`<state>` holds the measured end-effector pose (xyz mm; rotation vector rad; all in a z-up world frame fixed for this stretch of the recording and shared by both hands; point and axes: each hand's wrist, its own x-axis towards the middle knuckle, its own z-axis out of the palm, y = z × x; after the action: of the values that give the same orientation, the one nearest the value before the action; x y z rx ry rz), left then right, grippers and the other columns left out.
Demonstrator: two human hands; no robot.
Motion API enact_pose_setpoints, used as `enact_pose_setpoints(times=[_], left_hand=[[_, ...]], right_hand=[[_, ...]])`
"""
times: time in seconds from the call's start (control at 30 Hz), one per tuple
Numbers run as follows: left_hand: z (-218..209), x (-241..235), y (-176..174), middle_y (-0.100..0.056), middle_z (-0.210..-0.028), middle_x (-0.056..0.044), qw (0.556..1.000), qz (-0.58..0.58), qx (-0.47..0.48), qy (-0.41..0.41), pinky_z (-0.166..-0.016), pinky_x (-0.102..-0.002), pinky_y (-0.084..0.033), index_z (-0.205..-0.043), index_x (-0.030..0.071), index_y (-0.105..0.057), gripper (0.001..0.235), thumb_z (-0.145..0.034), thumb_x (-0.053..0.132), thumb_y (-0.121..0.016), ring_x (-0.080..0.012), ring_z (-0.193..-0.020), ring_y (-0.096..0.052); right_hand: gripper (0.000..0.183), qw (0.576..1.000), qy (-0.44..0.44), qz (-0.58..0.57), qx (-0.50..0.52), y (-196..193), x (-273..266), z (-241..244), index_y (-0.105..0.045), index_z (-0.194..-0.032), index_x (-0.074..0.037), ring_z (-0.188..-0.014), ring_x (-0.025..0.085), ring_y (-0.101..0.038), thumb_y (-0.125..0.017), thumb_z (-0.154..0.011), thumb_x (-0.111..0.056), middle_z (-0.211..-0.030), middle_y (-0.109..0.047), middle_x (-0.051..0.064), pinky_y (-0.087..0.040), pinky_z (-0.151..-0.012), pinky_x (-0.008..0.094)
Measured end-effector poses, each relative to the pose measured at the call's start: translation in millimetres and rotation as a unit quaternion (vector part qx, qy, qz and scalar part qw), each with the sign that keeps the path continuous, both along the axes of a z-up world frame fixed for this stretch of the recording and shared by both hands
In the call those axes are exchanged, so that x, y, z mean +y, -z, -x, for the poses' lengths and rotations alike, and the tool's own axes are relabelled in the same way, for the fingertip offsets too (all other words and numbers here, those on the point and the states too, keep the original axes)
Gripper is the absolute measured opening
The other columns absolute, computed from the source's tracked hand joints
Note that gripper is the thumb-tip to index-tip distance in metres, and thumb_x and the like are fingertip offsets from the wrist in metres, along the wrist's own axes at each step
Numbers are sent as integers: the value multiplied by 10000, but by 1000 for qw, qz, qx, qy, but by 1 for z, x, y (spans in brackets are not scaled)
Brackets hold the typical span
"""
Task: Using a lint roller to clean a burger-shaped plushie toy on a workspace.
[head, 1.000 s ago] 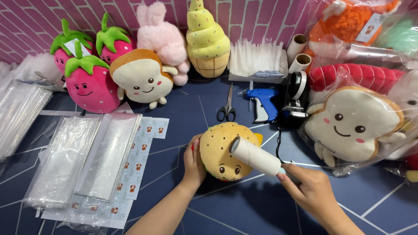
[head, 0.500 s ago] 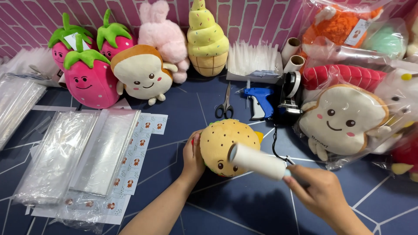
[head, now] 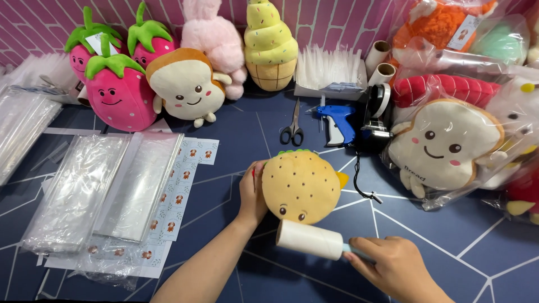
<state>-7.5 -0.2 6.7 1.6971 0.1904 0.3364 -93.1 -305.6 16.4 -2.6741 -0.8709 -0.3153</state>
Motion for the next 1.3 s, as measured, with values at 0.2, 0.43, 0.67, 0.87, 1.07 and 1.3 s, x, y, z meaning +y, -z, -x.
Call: enact_pose_setpoints(times=[0.2, 0.43, 0.67, 0.87, 1.07, 1.3], left_hand=[[3, 0, 7, -720, -1094, -102, 999, -11, -43, 19, -915, -378, -504, -1066, 90, -752, 642, -1015, 553, -310, -247, -1067, -675], [8, 1, -2, -703, -1220, -102, 999, 9, -11, 39, -1019, -398, -481, -1152, 107, -741, 660, -991, 581, -312, -255, -1203, -644], [6, 2, 2, -752, -1101, -75, 1000, -11, -7, 18, -908, -365, -506, -1080, 126, -762, 639, -1006, 552, -292, -235, -1073, -693], [3, 4, 7, -734, -1151, -73, 999, 28, 11, 20, -949, -363, -494, -1123, 115, -744, 627, -986, 570, -335, -226, -1125, -673], [5, 4, -1, -732, -1206, -66, 995, 85, 38, 33, -997, -356, -494, -1151, 112, -737, 610, -963, 567, -377, -218, -1173, -666], [5, 8, 22, -552, -1421, -125, 970, 140, -66, 187, -1082, -405, -505, -1443, 97, -478, 719, -931, 601, -514, -268, -1314, -554]], right_hand=[[234, 985, -69, -135, 79, 0, 0, -6, -735, -922, -203, -435, 217, -538, -637, -916, -416, -549, -603, -31, -427, -476, 345], [195, 966, 165, -189, 54, 3, -8, -24, -696, -944, -144, -492, 167, -326, -646, -928, -332, -509, -394, -15, -337, -536, 303], [202, 995, 71, -63, 44, 17, 8, -4, -635, -848, -242, -460, 236, -466, -620, -920, -431, -498, -447, 4, -374, -477, 372], [223, 993, -50, -96, 54, 21, 7, -5, -667, -884, -213, -440, 259, -456, -641, -931, -429, -542, -556, -38, -420, -509, 351], [291, 951, 139, -262, 83, 33, -14, -46, -563, -813, -129, -517, 137, -357, -545, -991, -359, -568, -413, -31, -327, -529, 306], [331, 920, 142, -327, 162, 44, 8, -57, -569, -843, -94, -558, 128, -311, -516, -1033, -360, -604, -383, -26, -276, -550, 284]])
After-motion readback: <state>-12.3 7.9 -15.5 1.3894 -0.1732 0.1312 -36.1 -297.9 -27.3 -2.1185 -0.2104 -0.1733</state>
